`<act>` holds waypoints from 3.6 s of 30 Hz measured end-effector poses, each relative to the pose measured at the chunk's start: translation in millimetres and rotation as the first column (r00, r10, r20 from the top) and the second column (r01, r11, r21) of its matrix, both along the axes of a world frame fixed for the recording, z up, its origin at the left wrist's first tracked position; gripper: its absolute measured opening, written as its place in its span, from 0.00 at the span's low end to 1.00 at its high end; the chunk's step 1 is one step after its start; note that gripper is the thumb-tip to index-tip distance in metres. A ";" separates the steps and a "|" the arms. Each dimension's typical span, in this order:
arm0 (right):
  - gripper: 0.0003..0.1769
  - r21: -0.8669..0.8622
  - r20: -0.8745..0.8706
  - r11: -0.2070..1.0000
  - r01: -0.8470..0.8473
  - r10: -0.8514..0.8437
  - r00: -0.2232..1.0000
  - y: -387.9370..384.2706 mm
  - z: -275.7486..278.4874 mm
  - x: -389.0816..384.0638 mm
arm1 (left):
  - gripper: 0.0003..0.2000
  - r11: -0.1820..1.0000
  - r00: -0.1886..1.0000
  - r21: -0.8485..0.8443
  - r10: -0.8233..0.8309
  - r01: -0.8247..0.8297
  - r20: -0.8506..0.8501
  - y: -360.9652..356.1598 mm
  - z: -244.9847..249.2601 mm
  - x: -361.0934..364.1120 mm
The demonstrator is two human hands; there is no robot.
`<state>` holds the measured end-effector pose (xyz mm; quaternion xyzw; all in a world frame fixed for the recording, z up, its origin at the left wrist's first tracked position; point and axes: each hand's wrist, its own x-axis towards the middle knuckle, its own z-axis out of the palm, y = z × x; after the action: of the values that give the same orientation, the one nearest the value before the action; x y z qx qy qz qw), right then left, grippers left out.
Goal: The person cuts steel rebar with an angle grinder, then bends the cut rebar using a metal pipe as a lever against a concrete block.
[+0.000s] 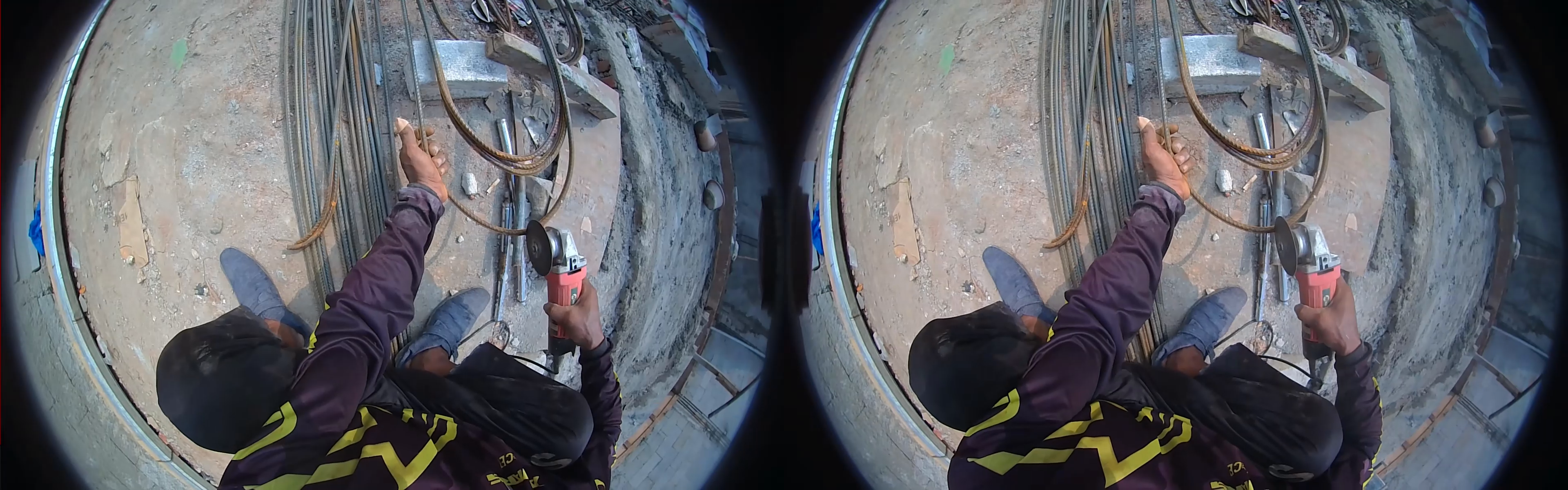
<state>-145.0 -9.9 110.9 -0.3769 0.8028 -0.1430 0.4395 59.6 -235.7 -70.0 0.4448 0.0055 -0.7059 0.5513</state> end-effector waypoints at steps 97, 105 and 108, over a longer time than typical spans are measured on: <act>0.27 -0.033 -0.006 0.999 -0.024 0.024 1.000 1.4 -8.3 -8.8 | 0.26 1.000 1.000 -0.021 0.000 0.000 0.001 0.7 -2.3 -1.2; 0.29 0.035 -0.029 0.999 -0.006 0.007 1.000 11.9 -3.7 -7.7 | 0.30 0.999 1.000 -0.033 0.010 -0.009 0.012 0.2 -3.7 -1.6; 0.30 0.034 -0.038 0.999 -0.015 0.017 0.999 10.7 -5.5 -7.3 | 0.30 1.000 0.999 -0.017 0.004 -0.003 0.054 0.3 0.9 -1.0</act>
<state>-152.3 0.8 105.4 -0.3783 0.8102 -0.1186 0.4316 58.6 -235.3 -69.1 0.4590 -0.0146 -0.6926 0.5563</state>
